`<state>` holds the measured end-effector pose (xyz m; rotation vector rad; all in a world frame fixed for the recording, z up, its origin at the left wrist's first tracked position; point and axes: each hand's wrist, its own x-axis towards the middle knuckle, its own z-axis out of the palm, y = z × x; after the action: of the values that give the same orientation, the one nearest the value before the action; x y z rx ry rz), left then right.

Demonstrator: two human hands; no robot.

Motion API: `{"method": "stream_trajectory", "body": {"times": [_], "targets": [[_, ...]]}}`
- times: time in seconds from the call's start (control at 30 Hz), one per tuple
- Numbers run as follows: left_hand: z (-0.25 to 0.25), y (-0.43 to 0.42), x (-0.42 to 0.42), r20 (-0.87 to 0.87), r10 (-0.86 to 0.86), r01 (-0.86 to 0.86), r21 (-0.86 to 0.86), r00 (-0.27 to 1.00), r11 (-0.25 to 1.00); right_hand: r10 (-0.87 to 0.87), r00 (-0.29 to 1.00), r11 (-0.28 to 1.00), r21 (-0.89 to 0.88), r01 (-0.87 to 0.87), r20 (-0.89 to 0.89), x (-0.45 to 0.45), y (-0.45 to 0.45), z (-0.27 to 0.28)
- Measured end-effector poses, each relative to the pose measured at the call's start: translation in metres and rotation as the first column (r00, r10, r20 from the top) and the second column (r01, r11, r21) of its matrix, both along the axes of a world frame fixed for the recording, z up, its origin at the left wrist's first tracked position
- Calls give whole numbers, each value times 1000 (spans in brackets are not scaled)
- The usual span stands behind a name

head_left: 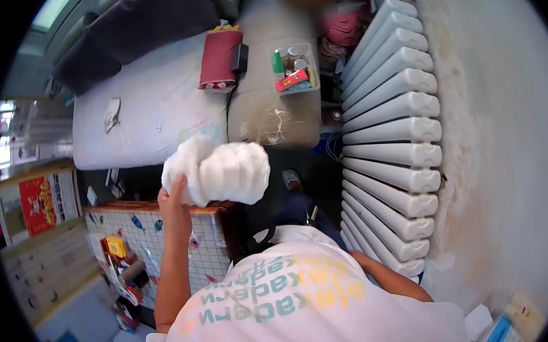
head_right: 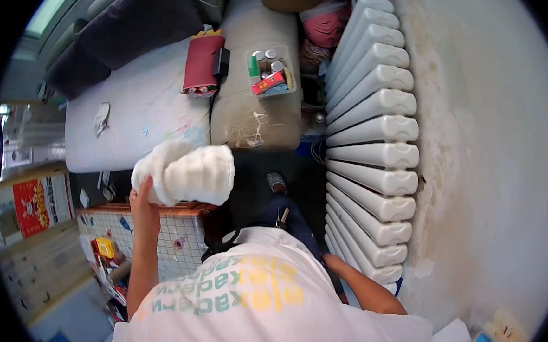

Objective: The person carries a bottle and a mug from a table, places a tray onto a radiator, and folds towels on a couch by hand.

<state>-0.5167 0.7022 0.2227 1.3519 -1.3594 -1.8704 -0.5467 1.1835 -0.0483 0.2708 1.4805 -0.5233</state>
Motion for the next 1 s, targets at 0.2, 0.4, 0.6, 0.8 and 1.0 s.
{"method": "stream_trajectory", "body": {"times": [0.2, 0.4, 0.6, 0.8, 1.0], "targets": [[11, -11, -31, -187, -34, 38, 16, 982, 999, -344, 919, 918, 138, 372, -190, 9, 40, -3], [13, -41, -49, -225, -96, 104, 24, 970, 994, -489, 749, 830, 25, 557, -447, -26, 14, 21], [4, -107, -66, -205, -202, 211, 24, 958, 977, -557, 660, 764, 1, 646, -504, -3, -55, 28], [-8, -170, -71, -132, -264, 268, 18, 955, 963, -597, 661, 744, -3, 669, -454, 36, -137, 33], [-20, -201, -89, -59, -367, 367, -10, 928, 930, -673, 616, 666, 27, 746, -408, 80, -174, 37]]}}
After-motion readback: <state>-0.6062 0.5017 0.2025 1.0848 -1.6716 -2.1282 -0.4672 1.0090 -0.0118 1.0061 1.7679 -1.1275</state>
